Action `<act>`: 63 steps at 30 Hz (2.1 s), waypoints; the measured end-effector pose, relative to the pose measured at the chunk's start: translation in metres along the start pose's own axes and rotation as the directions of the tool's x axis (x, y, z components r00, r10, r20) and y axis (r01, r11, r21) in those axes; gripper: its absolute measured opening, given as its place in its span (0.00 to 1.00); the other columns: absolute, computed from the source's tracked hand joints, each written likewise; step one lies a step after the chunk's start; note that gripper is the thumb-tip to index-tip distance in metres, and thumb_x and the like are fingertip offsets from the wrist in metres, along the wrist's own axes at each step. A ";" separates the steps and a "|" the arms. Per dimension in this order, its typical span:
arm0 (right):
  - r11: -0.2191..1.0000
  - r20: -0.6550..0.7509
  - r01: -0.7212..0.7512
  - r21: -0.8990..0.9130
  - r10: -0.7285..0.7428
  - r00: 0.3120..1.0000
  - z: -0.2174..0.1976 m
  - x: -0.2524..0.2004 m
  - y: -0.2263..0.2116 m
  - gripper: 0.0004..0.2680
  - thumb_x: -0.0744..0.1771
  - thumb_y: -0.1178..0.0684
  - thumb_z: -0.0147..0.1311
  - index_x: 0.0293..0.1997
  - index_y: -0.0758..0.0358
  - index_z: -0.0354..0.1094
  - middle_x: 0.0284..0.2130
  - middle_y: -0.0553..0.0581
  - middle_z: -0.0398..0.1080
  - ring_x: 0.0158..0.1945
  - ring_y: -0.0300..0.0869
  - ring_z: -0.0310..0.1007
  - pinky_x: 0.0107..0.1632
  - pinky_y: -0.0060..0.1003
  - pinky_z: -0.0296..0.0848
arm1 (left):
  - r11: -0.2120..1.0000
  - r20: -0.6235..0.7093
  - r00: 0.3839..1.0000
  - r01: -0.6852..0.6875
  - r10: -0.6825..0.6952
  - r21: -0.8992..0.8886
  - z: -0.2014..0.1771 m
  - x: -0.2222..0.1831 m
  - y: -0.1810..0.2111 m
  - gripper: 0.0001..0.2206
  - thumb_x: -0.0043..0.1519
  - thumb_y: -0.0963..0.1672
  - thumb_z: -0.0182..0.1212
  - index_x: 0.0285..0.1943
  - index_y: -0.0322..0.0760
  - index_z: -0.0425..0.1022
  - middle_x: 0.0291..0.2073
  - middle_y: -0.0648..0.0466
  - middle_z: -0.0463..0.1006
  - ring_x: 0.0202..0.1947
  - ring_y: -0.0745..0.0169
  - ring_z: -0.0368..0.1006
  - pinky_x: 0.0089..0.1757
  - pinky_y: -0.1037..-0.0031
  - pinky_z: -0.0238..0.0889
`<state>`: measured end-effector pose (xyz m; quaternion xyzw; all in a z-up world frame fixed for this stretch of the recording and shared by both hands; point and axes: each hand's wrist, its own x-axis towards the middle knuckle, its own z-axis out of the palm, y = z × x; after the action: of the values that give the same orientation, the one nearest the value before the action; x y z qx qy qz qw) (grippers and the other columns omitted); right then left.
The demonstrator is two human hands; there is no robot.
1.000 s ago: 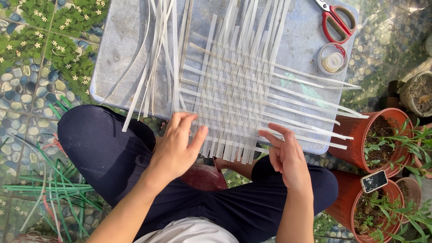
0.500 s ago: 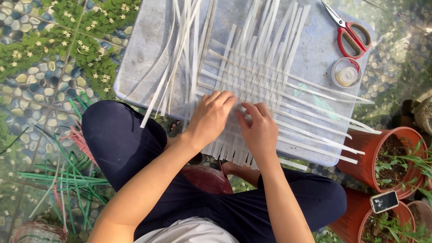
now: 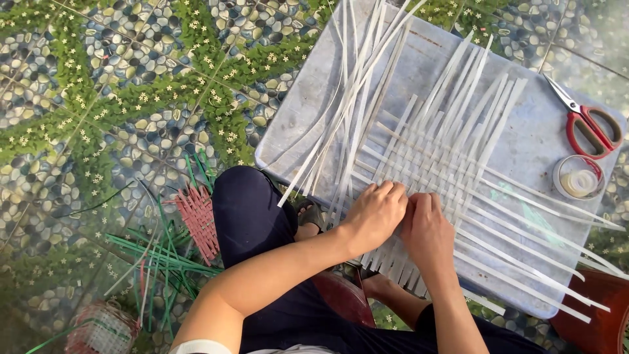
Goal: A person weaves white plastic strips together on a flat tray to create a mat, using an over-under threading technique.
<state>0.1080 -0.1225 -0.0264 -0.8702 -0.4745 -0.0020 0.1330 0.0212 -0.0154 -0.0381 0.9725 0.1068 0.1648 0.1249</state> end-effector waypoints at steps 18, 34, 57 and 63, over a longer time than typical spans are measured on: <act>0.915 -0.023 -0.136 0.381 0.157 0.987 -0.005 -0.004 0.004 0.03 0.70 0.59 0.44 0.40 0.66 0.60 0.23 0.60 0.58 0.25 0.64 0.65 0.20 0.46 0.61 | 0.985 -0.003 1.000 -0.013 0.013 -0.172 -0.021 0.019 -0.015 0.07 0.53 0.33 0.57 0.32 0.33 0.77 0.28 0.52 0.74 0.32 0.56 0.76 0.31 0.72 0.72; 0.527 0.095 -0.262 0.808 0.322 0.942 -0.014 -0.005 0.014 0.09 0.72 0.53 0.39 0.37 0.66 0.62 0.14 0.57 0.64 0.17 0.39 0.62 0.24 0.31 0.62 | 0.964 0.049 0.999 0.002 0.012 -0.265 -0.021 0.015 -0.026 0.09 0.59 0.34 0.54 0.41 0.32 0.79 0.30 0.49 0.75 0.30 0.58 0.75 0.33 0.73 0.73; 0.440 -0.005 -0.180 0.880 0.387 0.922 -0.006 -0.001 0.012 0.09 0.71 0.54 0.44 0.36 0.69 0.63 0.19 0.59 0.67 0.22 0.42 0.69 0.28 0.34 0.72 | 0.888 0.067 0.996 0.080 -0.056 -0.453 -0.001 0.036 -0.033 0.06 0.63 0.42 0.54 0.34 0.36 0.74 0.29 0.53 0.69 0.34 0.51 0.74 0.35 0.62 0.72; 0.458 -0.050 -0.171 0.872 0.431 0.901 -0.006 -0.001 0.009 0.07 0.71 0.56 0.45 0.38 0.70 0.65 0.20 0.59 0.67 0.22 0.41 0.70 0.25 0.34 0.74 | 0.772 0.097 0.986 0.168 -0.138 -0.613 -0.002 0.039 -0.041 0.08 0.66 0.43 0.50 0.35 0.37 0.72 0.27 0.51 0.71 0.33 0.44 0.75 0.35 0.57 0.70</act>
<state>0.1157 -0.1290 -0.0227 -0.7534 -0.2281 0.1384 0.6011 0.0497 0.0340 -0.0363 0.8695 0.1226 0.1573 0.4520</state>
